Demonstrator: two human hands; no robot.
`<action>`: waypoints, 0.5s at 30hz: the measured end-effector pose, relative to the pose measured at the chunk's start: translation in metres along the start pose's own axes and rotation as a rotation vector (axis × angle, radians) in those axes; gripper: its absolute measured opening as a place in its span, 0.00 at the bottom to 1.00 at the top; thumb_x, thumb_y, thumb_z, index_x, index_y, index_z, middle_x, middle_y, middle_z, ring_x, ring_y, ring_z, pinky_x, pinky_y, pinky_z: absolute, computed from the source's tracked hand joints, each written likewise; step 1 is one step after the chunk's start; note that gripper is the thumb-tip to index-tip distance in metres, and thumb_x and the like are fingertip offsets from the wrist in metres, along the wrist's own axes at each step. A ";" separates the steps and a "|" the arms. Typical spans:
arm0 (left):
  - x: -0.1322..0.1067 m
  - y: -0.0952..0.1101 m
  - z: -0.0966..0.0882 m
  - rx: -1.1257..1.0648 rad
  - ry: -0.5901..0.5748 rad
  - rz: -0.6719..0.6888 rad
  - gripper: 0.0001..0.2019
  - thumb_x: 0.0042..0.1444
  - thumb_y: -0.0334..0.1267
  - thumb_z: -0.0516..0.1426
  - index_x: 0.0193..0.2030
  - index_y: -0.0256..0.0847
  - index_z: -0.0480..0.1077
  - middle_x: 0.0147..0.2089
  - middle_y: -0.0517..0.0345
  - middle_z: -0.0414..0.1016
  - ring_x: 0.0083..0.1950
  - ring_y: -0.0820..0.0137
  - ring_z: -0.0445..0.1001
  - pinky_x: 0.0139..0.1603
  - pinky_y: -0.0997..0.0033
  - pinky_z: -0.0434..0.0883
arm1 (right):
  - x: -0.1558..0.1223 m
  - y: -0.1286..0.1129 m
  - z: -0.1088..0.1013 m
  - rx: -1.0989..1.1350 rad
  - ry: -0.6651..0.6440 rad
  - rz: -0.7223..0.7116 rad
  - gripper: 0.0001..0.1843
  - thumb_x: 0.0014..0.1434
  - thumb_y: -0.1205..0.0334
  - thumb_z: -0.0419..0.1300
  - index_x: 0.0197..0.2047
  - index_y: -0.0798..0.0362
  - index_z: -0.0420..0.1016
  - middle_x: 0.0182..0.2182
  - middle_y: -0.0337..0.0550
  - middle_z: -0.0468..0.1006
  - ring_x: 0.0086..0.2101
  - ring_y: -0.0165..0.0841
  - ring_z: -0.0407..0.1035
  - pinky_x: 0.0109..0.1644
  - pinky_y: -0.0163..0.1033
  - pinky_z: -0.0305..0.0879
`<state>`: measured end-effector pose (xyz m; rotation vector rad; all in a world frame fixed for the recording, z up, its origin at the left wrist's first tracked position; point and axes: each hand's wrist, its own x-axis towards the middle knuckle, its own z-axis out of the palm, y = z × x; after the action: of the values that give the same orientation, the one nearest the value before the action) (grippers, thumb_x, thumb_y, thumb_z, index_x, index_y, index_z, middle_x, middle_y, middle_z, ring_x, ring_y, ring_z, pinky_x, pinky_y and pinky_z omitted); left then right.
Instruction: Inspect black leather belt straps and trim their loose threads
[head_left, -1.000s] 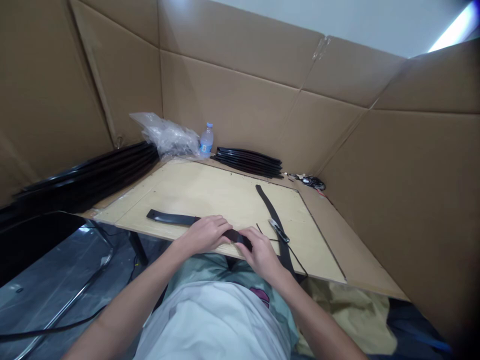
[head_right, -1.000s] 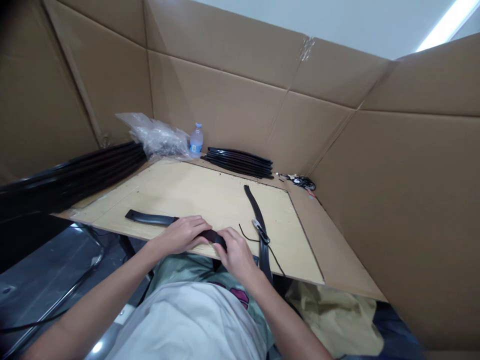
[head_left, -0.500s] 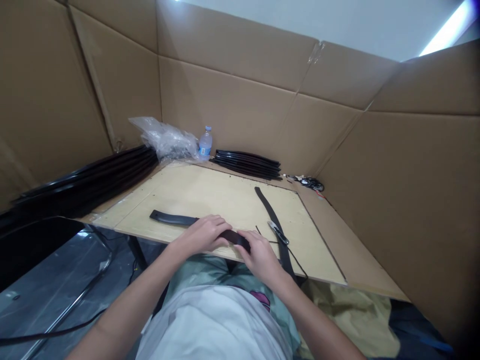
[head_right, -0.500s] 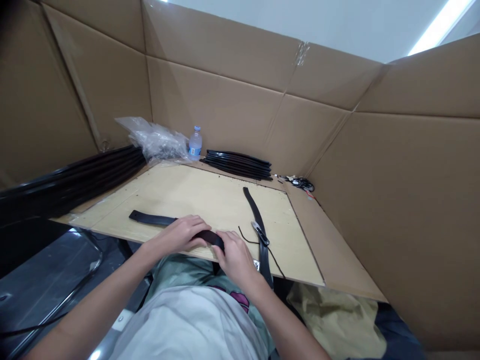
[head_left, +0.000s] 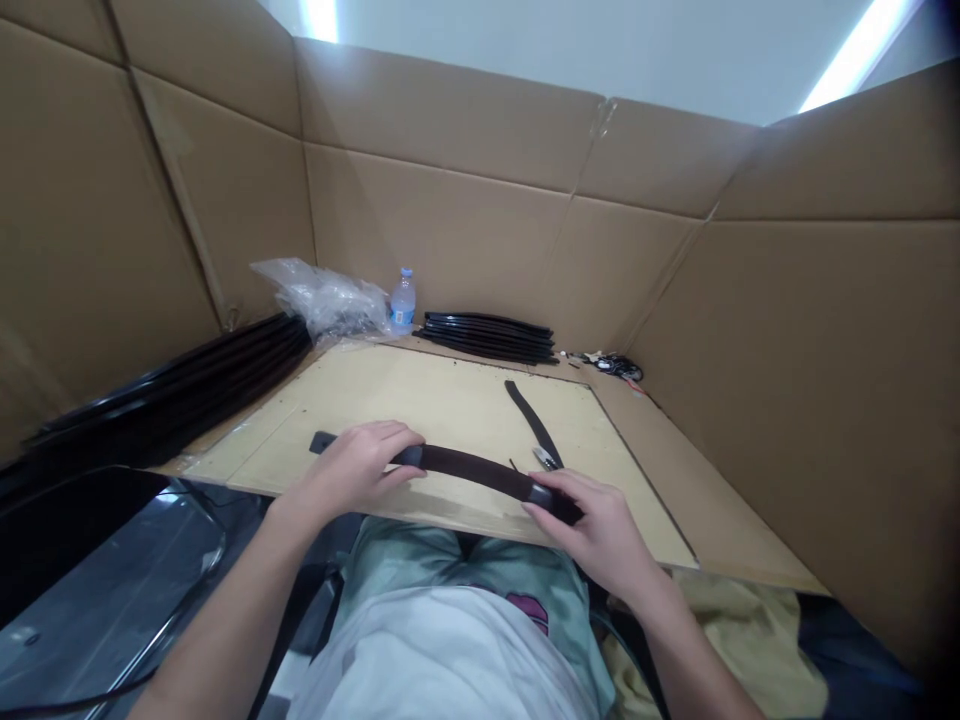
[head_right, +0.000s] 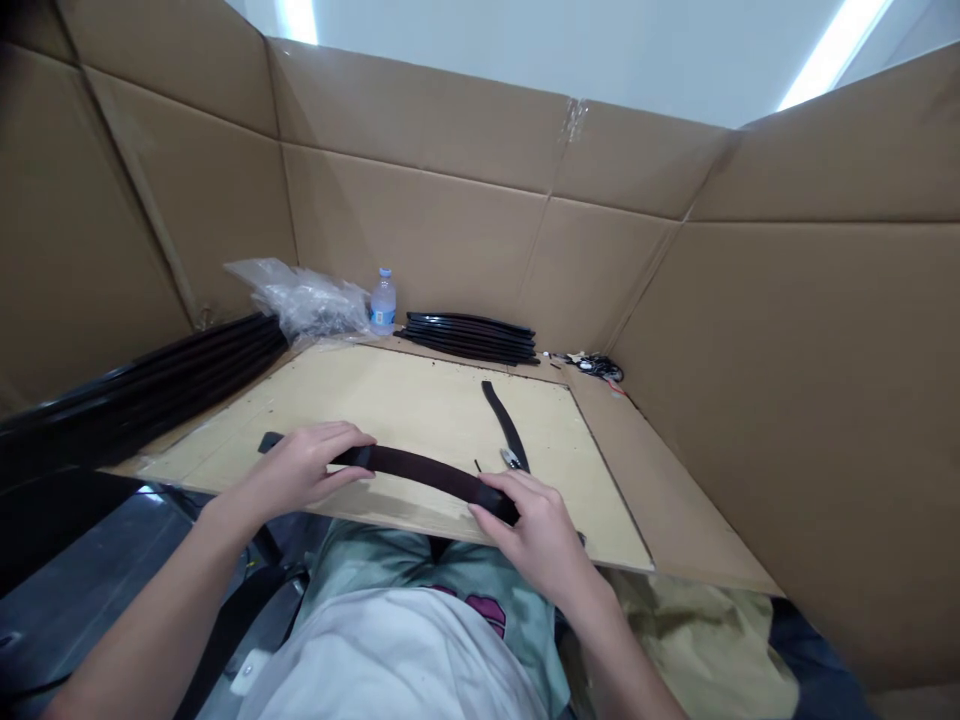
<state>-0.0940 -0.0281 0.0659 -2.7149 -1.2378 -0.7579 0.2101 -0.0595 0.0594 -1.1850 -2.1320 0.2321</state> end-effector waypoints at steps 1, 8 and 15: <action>0.001 0.006 -0.002 -0.005 0.006 0.008 0.15 0.58 0.46 0.51 0.46 0.39 0.66 0.42 0.52 0.73 0.44 0.65 0.71 0.43 0.68 0.66 | -0.002 0.000 -0.004 0.003 0.010 -0.020 0.13 0.56 0.59 0.58 0.44 0.51 0.73 0.40 0.46 0.77 0.40 0.38 0.72 0.44 0.42 0.69; 0.002 0.031 -0.010 0.061 -0.064 -0.009 0.15 0.60 0.46 0.48 0.46 0.39 0.65 0.38 0.53 0.72 0.39 0.66 0.71 0.39 0.69 0.66 | -0.013 0.005 -0.014 -0.056 0.025 -0.121 0.15 0.56 0.59 0.58 0.47 0.51 0.72 0.40 0.48 0.77 0.40 0.39 0.72 0.44 0.42 0.70; 0.003 0.040 -0.010 0.154 -0.085 -0.017 0.15 0.60 0.48 0.47 0.44 0.41 0.65 0.34 0.55 0.72 0.35 0.67 0.72 0.32 0.71 0.64 | -0.014 0.009 -0.013 -0.113 0.029 -0.176 0.15 0.57 0.64 0.56 0.48 0.52 0.69 0.39 0.48 0.76 0.39 0.38 0.71 0.42 0.42 0.69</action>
<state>-0.0671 -0.0557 0.0821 -2.6400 -1.2803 -0.5295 0.2294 -0.0680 0.0589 -1.0483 -2.2325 0.0159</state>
